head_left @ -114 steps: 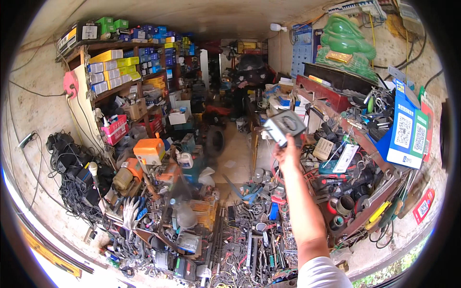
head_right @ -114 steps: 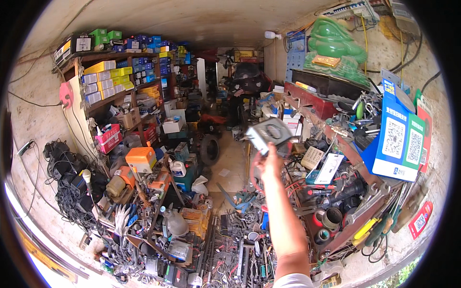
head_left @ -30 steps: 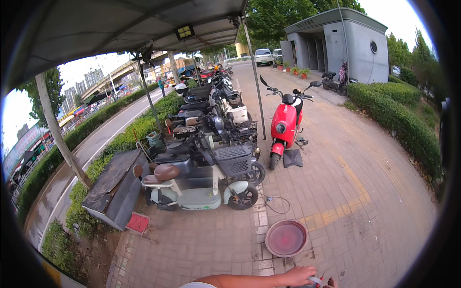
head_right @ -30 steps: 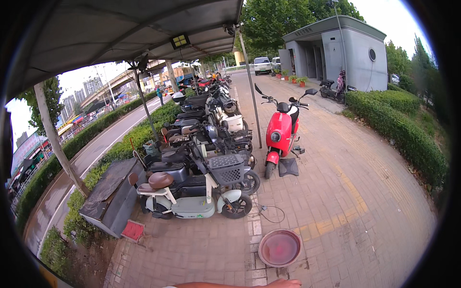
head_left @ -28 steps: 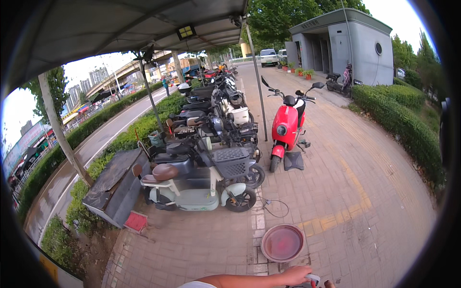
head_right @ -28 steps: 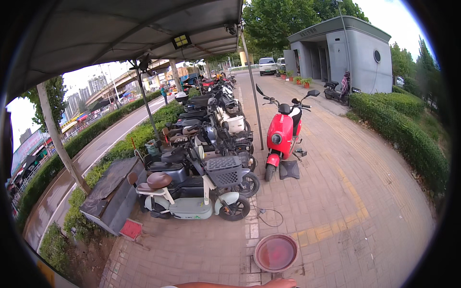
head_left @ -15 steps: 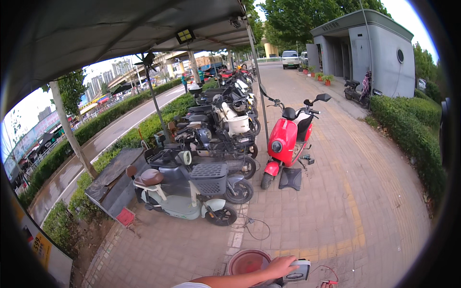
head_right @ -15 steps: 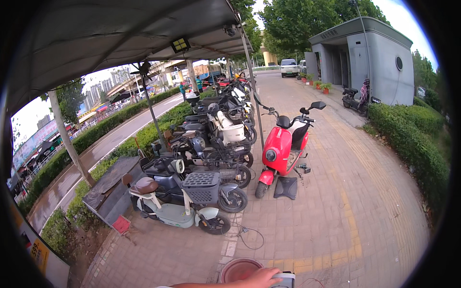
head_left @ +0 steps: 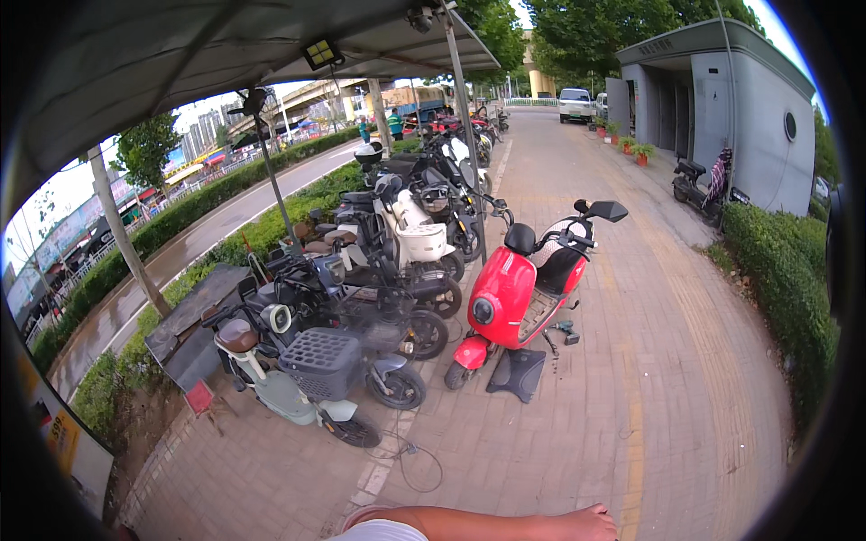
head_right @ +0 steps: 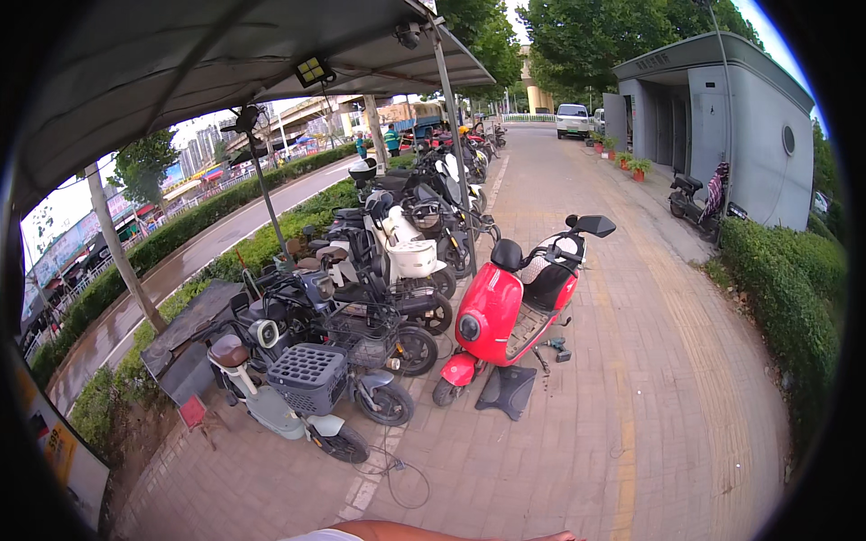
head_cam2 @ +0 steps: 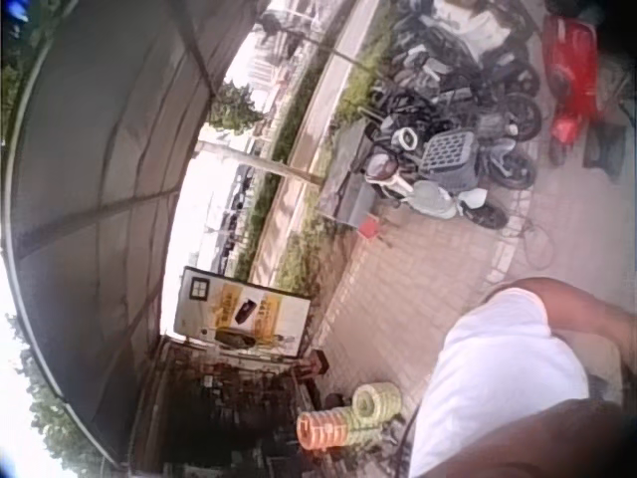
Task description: The person inflates the rear tire of a scooter using a hand pump and pressure gauge, then moves the scooter. The person retrieves a battery tester, opens the seat of another scooter, and tests the battery terminals.
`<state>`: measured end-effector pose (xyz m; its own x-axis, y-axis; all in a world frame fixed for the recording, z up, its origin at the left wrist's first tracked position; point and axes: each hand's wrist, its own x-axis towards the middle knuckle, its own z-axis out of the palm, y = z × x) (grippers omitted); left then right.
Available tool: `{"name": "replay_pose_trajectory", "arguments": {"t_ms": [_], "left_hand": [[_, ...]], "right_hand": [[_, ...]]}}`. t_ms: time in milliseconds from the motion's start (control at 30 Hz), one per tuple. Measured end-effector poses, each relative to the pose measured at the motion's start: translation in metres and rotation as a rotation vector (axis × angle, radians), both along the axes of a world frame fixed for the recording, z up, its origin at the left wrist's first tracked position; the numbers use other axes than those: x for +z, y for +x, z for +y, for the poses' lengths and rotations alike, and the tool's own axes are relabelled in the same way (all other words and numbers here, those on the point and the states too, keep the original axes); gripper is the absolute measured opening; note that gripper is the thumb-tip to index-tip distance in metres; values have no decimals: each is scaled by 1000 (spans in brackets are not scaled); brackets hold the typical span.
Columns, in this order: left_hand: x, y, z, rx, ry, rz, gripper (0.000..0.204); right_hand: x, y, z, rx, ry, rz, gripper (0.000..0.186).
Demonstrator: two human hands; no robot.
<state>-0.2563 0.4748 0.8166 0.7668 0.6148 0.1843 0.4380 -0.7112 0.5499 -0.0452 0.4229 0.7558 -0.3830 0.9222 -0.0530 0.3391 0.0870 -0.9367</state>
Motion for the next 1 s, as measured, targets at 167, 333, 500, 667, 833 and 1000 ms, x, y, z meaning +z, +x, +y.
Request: {"name": "replay_pose_trajectory", "arguments": {"t_ms": [167,333,500,667,833,1000], "left_hand": [[17,7,152,-7,-36,83,28],[6,6,294,565,40,-260,30],[-34,-36,385,1191,-840,-788,42],[-83,-42,494,1128,-1912,-1371,54],[-140,-89,686,867,-1889,-1855,41],[-206,-181,806,995,-1779,-2064,24]], "right_hand": [[14,6,158,209,-92,3,62],[-1,-8,320,-161,-176,324,61],[-2,-16,482,-376,-496,518,57],[4,-51,630,-326,-507,685,61],[-2,-83,751,-206,-480,734,53],[-12,-58,864,-377,-620,573,66]]}}
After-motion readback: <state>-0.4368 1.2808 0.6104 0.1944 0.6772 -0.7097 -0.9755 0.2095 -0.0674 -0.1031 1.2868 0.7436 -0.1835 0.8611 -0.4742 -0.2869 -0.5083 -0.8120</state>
